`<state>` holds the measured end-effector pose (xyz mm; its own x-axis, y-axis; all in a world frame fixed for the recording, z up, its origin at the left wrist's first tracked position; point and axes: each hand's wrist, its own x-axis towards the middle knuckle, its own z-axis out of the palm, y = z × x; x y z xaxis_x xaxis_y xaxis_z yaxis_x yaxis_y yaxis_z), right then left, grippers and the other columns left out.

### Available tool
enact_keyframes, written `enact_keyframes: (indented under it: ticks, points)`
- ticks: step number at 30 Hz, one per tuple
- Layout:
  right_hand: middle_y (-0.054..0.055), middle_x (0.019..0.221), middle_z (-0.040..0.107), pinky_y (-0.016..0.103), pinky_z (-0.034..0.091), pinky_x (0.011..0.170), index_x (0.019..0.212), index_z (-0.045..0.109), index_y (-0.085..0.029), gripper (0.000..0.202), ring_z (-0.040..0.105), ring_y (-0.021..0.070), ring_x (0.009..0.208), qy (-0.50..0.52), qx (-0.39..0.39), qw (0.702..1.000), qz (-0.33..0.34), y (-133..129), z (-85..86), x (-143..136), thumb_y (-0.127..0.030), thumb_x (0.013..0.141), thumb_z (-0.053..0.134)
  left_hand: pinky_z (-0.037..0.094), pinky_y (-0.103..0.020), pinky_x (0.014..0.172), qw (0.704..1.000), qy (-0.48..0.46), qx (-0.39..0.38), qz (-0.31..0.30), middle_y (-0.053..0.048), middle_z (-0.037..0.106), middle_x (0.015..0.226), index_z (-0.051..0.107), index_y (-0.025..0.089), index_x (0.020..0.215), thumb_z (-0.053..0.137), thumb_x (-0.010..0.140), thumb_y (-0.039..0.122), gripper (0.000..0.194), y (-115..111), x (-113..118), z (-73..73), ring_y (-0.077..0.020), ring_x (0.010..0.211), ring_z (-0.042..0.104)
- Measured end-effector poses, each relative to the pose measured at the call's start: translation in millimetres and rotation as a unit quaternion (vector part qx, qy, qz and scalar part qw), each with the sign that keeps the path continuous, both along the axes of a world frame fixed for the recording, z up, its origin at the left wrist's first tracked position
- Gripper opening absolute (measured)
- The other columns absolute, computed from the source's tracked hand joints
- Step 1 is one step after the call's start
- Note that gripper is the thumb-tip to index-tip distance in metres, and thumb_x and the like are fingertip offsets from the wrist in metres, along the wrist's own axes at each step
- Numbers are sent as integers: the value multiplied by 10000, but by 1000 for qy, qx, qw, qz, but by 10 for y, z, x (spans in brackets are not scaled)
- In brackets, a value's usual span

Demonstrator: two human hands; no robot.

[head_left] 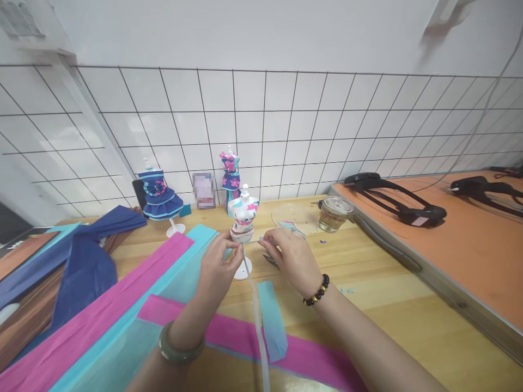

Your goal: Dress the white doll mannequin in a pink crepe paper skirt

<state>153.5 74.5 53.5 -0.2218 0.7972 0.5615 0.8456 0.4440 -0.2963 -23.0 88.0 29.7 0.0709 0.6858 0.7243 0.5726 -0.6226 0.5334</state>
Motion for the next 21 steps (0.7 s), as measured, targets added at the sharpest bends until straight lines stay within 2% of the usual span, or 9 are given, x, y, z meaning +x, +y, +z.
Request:
enact_keyframes:
  ticks: [6,13,21]
  points:
    - [27,792,647,269,377,649,842,554,-195,148,577,158,704,0,7,1000,-3,-16,21,-5,-299,905,470,472,-303,770,999,-17,-25,-11,-54,646,975,544,208,741,532,802,185,67,-26,-10,8,-158,897,601]
    - [23,789,645,260,396,631,844,554,-199,139,584,153,698,29,-12,999,12,-65,107,3,-293,902,469,499,-306,751,997,-32,-69,-8,-44,655,958,545,209,702,558,784,217,84,-96,-2,134,-154,835,617]
    - [9,761,631,243,392,602,823,549,-209,139,576,148,693,75,-57,995,32,-157,265,43,-295,898,469,526,-282,724,981,-101,-152,-68,-37,638,955,543,197,709,560,787,242,91,-159,-8,277,-138,791,623]
